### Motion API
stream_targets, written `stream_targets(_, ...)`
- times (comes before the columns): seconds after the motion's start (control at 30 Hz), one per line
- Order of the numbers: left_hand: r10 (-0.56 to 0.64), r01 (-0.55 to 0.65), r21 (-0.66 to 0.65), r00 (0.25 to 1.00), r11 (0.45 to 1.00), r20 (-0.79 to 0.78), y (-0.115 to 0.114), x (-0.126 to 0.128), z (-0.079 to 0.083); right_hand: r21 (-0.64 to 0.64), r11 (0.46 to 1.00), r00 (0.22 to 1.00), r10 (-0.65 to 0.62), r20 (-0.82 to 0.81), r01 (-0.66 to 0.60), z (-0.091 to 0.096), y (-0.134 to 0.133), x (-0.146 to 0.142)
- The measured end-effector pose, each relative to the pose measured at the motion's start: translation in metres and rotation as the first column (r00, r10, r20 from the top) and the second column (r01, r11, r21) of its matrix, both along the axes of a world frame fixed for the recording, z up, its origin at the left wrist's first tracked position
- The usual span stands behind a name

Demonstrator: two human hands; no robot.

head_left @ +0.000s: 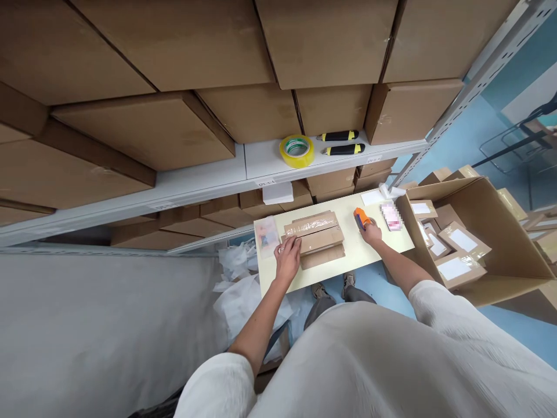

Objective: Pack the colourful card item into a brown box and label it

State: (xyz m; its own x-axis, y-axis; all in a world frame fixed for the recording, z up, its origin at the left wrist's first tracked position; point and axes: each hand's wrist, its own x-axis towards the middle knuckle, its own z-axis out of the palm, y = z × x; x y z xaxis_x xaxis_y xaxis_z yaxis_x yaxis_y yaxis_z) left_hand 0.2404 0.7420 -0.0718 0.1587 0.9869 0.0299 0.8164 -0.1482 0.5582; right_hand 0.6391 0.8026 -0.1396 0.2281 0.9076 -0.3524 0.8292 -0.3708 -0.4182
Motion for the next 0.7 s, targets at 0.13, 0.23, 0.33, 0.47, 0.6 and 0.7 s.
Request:
stream_targets(0.13,0.015,-0.015,0.0,1.0,1.0,0.018,-0.001,0.001,-0.002,0.02,1.0,0.999,0.016,-0.027,-0.016,0.006,0.0,0.001)
stream_targets(0.23,0.024,-0.025,0.015,0.999,1.0,0.037,-0.001,0.001,-0.004,-0.013,1.0,1.0,-0.006,0.004,0.006,0.025,0.0,0.001)
stream_targets(0.33,0.013,-0.015,0.029,0.999,0.999,0.048,0.001,0.001,-0.005,0.033,0.999,1.0,-0.024,-0.005,0.024,0.054,0.004,0.001)
stream_targets(0.47,0.002,-0.005,0.043,0.997,0.999,0.077,0.002,-0.001,-0.006,0.17,0.985,0.994,0.047,-0.096,-0.031,0.1,0.02,-0.001)
stream_targets(0.6,0.009,-0.014,0.047,0.994,0.999,0.111,0.004,-0.002,-0.006,0.254,0.955,0.877,0.252,-0.409,-0.156,0.139,0.043,-0.023)
stream_targets(0.7,0.023,-0.03,0.049,0.991,0.998,0.13,0.005,-0.002,-0.007,0.252,0.929,0.71,0.371,-0.598,-0.272,0.156,0.055,-0.054)
